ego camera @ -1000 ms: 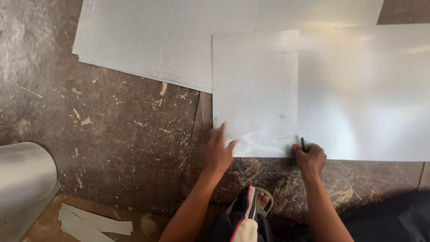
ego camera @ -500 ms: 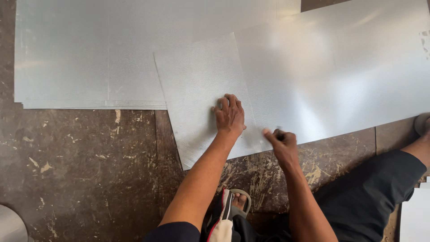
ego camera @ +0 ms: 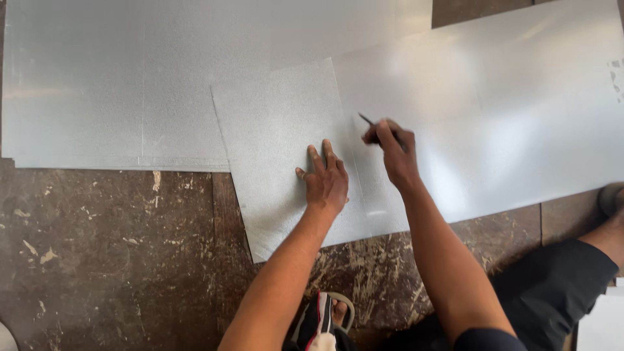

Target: The person sits on the workshop floor and scores thin galvanized metal sheets with a pointed scriber, then folds and snaps the sheets along the scored lines. They set finished pieces aside, reposition remaining sheets, and repeat the scoring and breaking process on successive sheets.

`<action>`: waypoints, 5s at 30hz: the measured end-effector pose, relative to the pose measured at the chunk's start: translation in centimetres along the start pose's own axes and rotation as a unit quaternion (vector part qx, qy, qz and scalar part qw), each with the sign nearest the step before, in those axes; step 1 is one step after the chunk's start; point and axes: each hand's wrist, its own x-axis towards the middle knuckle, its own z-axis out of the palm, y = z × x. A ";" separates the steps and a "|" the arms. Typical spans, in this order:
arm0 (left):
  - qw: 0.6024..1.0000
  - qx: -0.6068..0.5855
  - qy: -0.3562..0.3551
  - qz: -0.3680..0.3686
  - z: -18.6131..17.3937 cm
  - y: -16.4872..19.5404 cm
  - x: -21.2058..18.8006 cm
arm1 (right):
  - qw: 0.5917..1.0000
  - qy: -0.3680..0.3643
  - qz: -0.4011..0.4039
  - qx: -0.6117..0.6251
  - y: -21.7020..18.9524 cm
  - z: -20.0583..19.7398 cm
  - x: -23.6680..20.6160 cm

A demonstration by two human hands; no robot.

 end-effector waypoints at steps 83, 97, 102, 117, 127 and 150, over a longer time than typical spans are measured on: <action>0.747 -0.486 0.283 -0.355 14.0 -8.5 -21.0 | 0.951 0.016 0.131 -0.280 4.7 3.8 -21.9; 0.651 -0.679 0.201 -0.274 13.5 -16.2 -18.8 | 0.941 0.097 0.119 -0.303 3.7 -0.6 -21.5; 0.720 -0.578 0.245 -0.296 13.6 -15.7 -17.4 | 0.919 0.091 0.148 -0.355 3.5 -0.4 -21.5; 0.772 -0.443 0.193 -0.414 15.4 -29.7 -25.7 | 0.794 -0.238 -0.020 -0.559 5.6 -3.8 -20.1; 0.860 -0.312 0.391 -0.099 15.4 -19.4 -19.1 | 0.889 -0.001 -0.145 -0.434 5.2 -1.5 -24.6; 0.922 -0.122 0.368 -0.003 19.0 -15.3 -11.8 | 0.956 0.167 0.124 -0.207 7.0 -5.2 -21.3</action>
